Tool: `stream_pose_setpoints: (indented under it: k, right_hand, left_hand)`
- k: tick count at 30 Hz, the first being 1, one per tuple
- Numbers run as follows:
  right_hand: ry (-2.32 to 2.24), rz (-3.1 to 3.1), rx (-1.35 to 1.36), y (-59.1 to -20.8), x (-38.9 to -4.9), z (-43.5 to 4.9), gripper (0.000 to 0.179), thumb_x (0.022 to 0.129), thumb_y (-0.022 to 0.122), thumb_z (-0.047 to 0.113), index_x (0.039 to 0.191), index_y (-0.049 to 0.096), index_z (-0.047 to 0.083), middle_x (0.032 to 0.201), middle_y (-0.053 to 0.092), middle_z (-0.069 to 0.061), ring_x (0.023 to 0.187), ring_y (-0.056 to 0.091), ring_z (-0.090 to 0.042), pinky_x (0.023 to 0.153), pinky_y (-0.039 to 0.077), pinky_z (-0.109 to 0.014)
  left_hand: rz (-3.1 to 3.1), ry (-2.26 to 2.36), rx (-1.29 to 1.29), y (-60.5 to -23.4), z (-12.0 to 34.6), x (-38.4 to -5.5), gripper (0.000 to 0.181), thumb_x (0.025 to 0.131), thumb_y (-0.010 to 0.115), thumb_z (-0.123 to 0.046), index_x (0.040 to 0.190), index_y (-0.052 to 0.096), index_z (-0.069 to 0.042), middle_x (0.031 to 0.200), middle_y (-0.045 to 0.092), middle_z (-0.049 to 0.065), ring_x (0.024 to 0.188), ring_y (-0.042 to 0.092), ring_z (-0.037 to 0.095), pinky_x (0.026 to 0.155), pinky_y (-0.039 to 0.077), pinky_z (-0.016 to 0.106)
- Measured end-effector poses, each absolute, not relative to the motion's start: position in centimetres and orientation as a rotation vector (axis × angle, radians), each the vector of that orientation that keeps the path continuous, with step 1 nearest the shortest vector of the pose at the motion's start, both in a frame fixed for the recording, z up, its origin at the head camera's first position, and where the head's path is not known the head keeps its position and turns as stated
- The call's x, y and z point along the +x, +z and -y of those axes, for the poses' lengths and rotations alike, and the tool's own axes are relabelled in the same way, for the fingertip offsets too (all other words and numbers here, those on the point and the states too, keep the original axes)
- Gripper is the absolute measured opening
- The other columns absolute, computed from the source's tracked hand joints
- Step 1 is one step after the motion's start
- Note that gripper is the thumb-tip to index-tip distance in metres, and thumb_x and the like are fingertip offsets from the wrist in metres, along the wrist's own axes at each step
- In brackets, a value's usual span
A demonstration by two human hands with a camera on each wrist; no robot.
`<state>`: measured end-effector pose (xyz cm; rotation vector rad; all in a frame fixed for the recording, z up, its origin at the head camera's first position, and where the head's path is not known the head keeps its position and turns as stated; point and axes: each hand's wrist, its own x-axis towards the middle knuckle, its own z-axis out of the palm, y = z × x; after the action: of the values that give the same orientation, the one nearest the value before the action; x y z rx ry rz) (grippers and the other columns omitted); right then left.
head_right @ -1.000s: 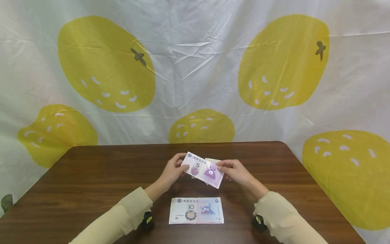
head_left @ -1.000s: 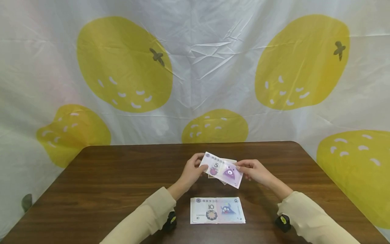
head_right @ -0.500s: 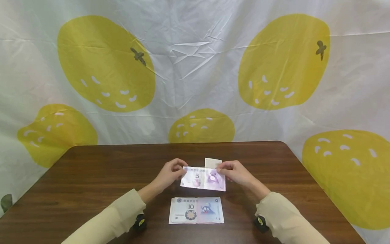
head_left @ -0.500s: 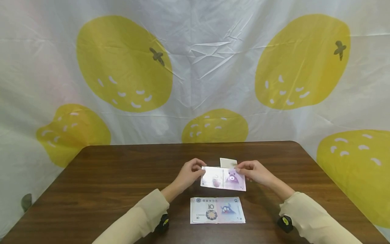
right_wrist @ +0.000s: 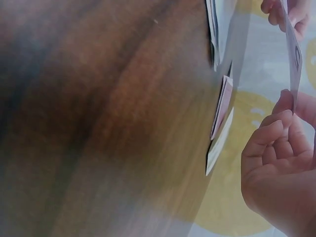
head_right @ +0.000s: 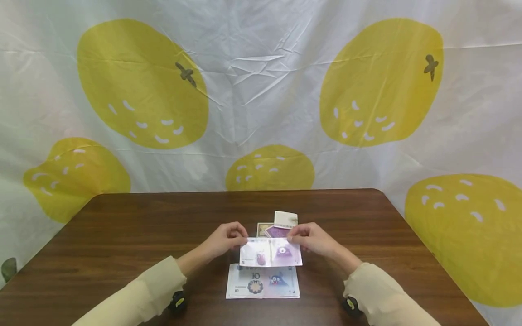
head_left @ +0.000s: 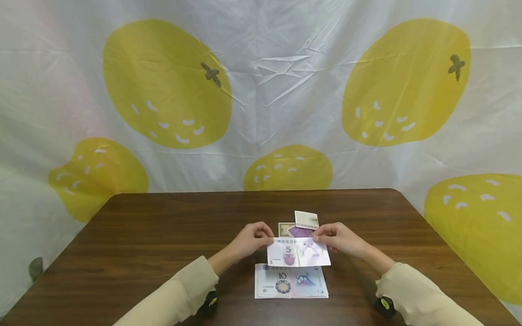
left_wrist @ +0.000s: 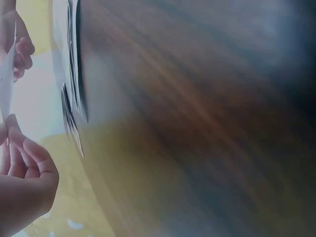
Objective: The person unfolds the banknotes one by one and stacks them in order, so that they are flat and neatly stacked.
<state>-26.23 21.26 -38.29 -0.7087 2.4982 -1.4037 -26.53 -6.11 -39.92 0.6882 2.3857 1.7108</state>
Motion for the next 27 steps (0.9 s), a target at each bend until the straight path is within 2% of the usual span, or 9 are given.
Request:
stream_pose_setpoints:
  k: [7,27]
  right_hand:
    - [-1.416,-2.426,-0.741,-39.3,-25.6,-21.0,0.014,0.084,0.057,0.009,0.09,0.063,-0.003,0.059,0.047,-0.001,0.048,0.04,-0.008,0.041,0.032,-0.02]
    - [-1.253,-2.362,-0.826,-40.7,-24.8,-20.3,0.01,0.079,0.064,0.012,0.083,0.064,0.002,0.059,0.049,0.001,0.047,0.039,-0.004,0.041,0.033,-0.017]
  left_hand:
    - [-2.284,1.653,0.716,-39.8,6.7,-25.6,0.007,0.079,0.06,0.001,0.083,0.055,0.003,0.06,0.05,0.004,0.052,0.043,0.013,0.05,0.036,0.027]
    - [-2.414,1.194,0.91,-40.4,7.3,-25.0,0.01,0.076,0.065,-0.001,0.075,0.055,-0.004,0.057,0.05,-0.004,0.048,0.043,0.005,0.045,0.034,0.019]
